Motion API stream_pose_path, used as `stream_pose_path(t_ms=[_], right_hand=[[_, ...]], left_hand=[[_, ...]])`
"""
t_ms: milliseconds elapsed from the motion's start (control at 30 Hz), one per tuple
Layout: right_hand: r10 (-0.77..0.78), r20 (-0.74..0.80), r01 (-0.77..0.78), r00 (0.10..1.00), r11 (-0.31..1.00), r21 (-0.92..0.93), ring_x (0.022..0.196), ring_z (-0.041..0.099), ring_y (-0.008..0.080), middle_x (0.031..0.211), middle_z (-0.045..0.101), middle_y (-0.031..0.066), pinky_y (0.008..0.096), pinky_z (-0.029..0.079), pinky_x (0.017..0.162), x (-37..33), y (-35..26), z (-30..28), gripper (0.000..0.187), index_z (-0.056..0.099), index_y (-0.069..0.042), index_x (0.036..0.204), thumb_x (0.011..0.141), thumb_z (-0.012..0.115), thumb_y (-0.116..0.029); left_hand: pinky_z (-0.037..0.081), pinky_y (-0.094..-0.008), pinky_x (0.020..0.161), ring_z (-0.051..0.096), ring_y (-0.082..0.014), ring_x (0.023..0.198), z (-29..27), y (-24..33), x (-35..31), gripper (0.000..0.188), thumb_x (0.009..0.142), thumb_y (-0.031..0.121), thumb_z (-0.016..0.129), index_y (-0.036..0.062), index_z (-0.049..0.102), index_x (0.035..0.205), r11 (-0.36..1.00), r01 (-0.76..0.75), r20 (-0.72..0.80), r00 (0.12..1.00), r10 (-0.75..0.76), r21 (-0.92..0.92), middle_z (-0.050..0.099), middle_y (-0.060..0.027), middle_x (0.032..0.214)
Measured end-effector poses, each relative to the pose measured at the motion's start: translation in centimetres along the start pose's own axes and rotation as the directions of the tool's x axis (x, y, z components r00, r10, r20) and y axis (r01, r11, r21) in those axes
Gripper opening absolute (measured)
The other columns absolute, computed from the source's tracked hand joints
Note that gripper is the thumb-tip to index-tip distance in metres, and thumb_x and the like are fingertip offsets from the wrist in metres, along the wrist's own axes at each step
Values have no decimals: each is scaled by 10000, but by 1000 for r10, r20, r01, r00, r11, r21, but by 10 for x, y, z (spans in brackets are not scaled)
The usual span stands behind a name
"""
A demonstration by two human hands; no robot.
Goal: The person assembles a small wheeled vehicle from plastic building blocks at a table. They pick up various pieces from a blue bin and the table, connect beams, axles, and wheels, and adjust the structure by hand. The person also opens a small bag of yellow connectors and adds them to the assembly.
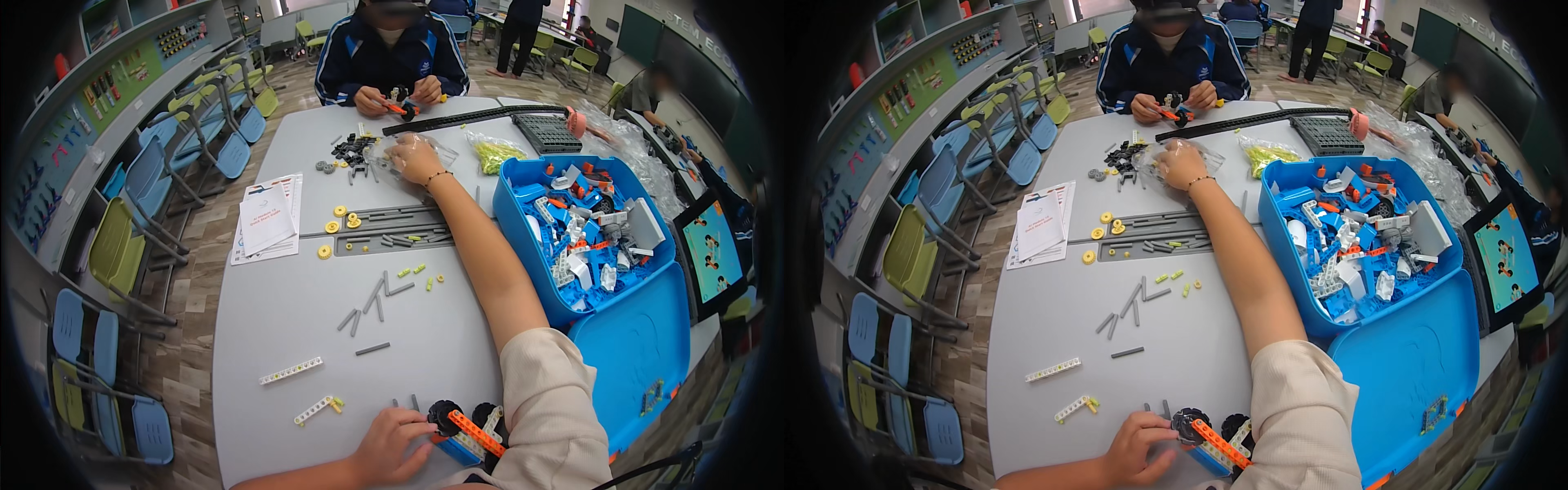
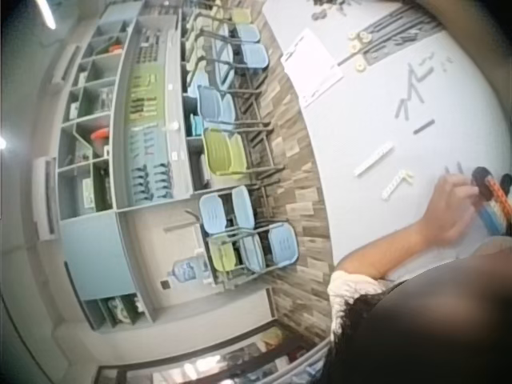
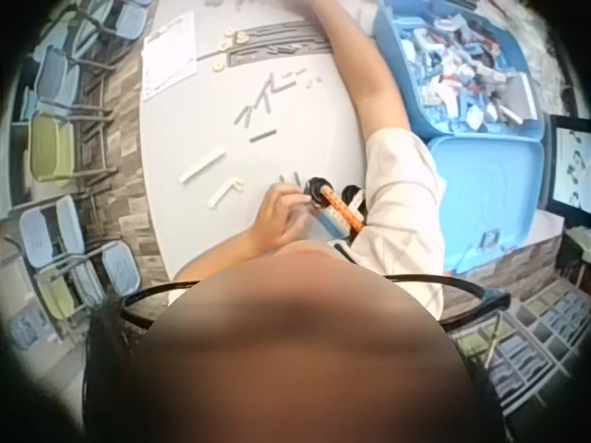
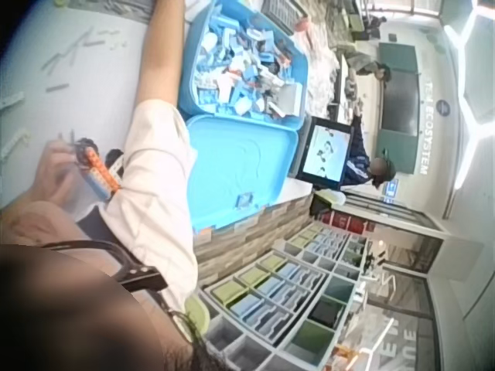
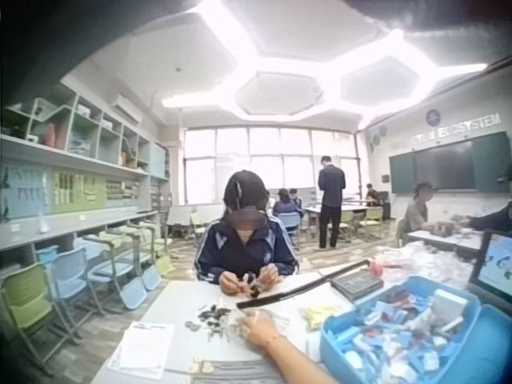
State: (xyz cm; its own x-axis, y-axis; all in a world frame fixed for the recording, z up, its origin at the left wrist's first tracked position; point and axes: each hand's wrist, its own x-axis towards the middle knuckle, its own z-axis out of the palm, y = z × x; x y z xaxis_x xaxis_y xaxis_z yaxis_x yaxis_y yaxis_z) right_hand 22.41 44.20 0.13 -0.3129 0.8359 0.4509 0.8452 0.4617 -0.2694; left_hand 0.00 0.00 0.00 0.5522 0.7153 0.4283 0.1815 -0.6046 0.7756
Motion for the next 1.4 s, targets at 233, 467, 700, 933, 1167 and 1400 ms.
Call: stream_pose_path(t_ms=[233, 467, 700, 933, 1167, 1400], right_hand=[[31, 5, -30, 1000, 988, -150, 1070, 541, 329, 1089, 603, 152, 442, 438, 908, 2, -5, 18, 257, 713, -154, 969, 795, 553, -255], [61, -56, -70, 997, 983, -170, 1044, 567, 311, 1067, 622, 125, 426, 470, 867, 4, -9, 24, 237, 721, -138, 907, 776, 593, -287], [117, -6, -117, 993, 988, -100, 912, 620, 330, 908, 664, 176, 424, 473, 848, 7, -7, 14, 240, 734, -96, 872, 748, 619, -266], [81, -40, -83, 996, 995, -49, 921, 622, 322, 908, 674, 165, 428, 470, 848, 0, -9, 12, 262, 743, -128, 868, 746, 656, -343], [139, 28, -136, 990, 987, -82, 1104, 534, 307, 1049, 652, 93, 567, 328, 993, 3, -11, 18, 222, 744, -227, 881, 731, 677, -375], [119, 79, -113, 990, 991, -76, 1107, 529, 319, 1019, 659, 105, 620, 299, 987, 5, 1, 20, 224, 743, -181, 852, 743, 678, -365]], left_hand=[[423, -424, 829, 504, -337, 930, 1, 8, 2, 393, 756, 75, 666, 36, 527, 1122, 1000, -8, -30, 1000, 7, -18, 504, -183, 1054], [423, -425, 828, 504, -343, 931, -1, 8, 4, 400, 748, 70, 665, 35, 530, 1123, 1000, -19, -30, 999, 19, -7, 505, -189, 1060], [411, -439, 895, 515, -307, 933, 1, 8, 3, 325, 780, 113, 667, 77, 561, 1085, 999, 29, -41, 999, -30, -34, 514, -133, 1046], [427, -398, 835, 509, -276, 942, -3, 3, 6, 380, 755, 85, 658, 71, 554, 1121, 1000, -8, -34, 999, 8, -11, 506, -109, 1064], [429, -377, 804, 517, -260, 922, -3, 2, 5, 366, 775, 88, 641, 76, 551, 1129, 1000, -27, -60, 998, 26, -14, 501, -104, 1064], [427, -372, 795, 519, -259, 909, -4, 1, 6, 372, 773, 82, 638, 73, 545, 1134, 999, -41, -48, 998, 39, -25, 497, -103, 1058]])
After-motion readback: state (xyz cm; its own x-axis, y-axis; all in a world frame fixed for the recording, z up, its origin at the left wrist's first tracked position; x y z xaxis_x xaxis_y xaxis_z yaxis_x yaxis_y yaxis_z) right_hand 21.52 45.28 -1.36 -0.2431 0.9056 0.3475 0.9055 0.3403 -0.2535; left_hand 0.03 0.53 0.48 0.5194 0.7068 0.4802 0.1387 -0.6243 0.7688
